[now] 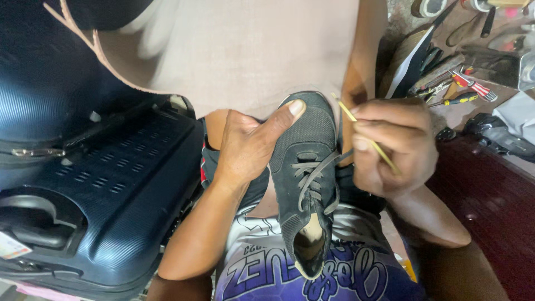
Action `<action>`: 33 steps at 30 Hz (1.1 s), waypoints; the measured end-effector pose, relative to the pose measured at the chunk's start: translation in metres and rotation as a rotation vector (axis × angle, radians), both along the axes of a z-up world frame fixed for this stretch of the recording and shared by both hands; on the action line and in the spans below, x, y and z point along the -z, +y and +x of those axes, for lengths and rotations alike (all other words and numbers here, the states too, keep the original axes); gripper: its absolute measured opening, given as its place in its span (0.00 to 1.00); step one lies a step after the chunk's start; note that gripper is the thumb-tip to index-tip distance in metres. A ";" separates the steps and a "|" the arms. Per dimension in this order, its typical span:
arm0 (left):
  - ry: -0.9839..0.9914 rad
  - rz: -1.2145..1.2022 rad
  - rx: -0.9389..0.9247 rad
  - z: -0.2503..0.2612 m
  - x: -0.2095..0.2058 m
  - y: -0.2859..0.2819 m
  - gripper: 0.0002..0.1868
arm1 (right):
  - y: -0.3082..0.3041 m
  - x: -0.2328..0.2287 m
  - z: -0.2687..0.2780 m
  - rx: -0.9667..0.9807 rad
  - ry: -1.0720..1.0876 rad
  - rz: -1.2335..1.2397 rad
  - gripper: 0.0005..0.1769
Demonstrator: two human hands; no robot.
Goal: The person traces the outline of a shoe onto a piece of insole material using a pencil, then cuts the material to shape with scissors. The person is seated on the floor in a cluttered workspace.
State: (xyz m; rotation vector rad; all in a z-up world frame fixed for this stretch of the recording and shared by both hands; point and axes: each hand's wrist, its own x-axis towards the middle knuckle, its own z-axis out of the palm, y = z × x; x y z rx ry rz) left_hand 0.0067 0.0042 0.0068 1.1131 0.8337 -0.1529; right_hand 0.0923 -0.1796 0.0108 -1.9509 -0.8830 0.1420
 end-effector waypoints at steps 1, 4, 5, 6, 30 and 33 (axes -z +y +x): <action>0.042 0.015 0.016 -0.001 -0.001 0.001 0.12 | -0.001 -0.001 -0.002 0.032 0.044 0.056 0.06; 0.099 0.057 0.060 0.001 -0.002 0.005 0.17 | 0.002 -0.004 -0.003 0.007 0.093 0.119 0.05; 0.077 0.077 0.062 0.002 -0.004 0.005 0.17 | 0.003 -0.006 -0.001 -0.021 0.092 0.125 0.05; 0.060 0.098 0.054 0.002 -0.006 0.005 0.17 | 0.005 -0.009 0.000 -0.042 0.044 0.087 0.04; -0.179 0.234 0.141 -0.012 0.008 0.019 0.15 | 0.053 -0.039 0.001 -0.229 -0.290 -0.275 0.07; -0.144 0.225 0.166 -0.012 0.009 0.018 0.18 | 0.052 -0.034 0.002 -0.218 -0.316 -0.245 0.06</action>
